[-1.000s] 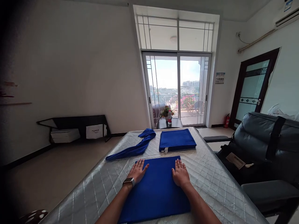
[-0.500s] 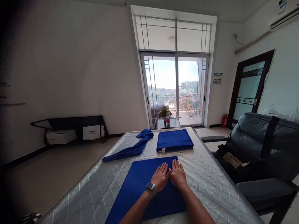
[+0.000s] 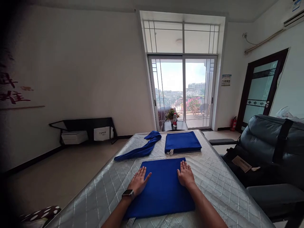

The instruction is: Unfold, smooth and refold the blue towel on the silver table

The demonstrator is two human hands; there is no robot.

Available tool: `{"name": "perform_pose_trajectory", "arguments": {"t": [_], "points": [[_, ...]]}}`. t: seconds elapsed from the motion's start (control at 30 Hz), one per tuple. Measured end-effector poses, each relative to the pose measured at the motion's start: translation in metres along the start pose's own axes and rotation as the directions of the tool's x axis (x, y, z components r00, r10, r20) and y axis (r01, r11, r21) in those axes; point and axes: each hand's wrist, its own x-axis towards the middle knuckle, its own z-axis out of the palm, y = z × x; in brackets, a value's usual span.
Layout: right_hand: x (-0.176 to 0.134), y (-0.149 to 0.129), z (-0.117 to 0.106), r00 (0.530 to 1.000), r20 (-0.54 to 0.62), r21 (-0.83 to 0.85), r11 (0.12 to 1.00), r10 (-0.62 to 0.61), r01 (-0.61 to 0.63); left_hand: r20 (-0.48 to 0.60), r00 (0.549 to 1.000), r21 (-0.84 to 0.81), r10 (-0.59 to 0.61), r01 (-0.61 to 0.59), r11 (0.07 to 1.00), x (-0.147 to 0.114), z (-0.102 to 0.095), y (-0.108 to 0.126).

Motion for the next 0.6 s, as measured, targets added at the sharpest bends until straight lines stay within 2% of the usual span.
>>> {"name": "perform_pose_trajectory", "arguments": {"t": [0.23, 0.47, 0.6], "points": [[-0.015, -0.008, -0.016, 1.000, -0.003, -0.009, 1.000, -0.007, 0.007, 0.000, 1.000, 0.019, -0.013, 0.013, 1.000, -0.005, -0.004, 0.006], [-0.045, -0.007, -0.006, 1.000, 0.028, 0.028, 1.000, -0.013, 0.012, 0.014, 1.000, 0.057, -0.025, 0.024, 0.998, 0.001, 0.002, 0.004], [-0.050, -0.005, -0.004, 0.999, 0.034, 0.068, 0.998, -0.009, 0.007, 0.011, 1.000, 0.103, -0.018, 0.016, 0.995, 0.003, 0.005, 0.001]]}}
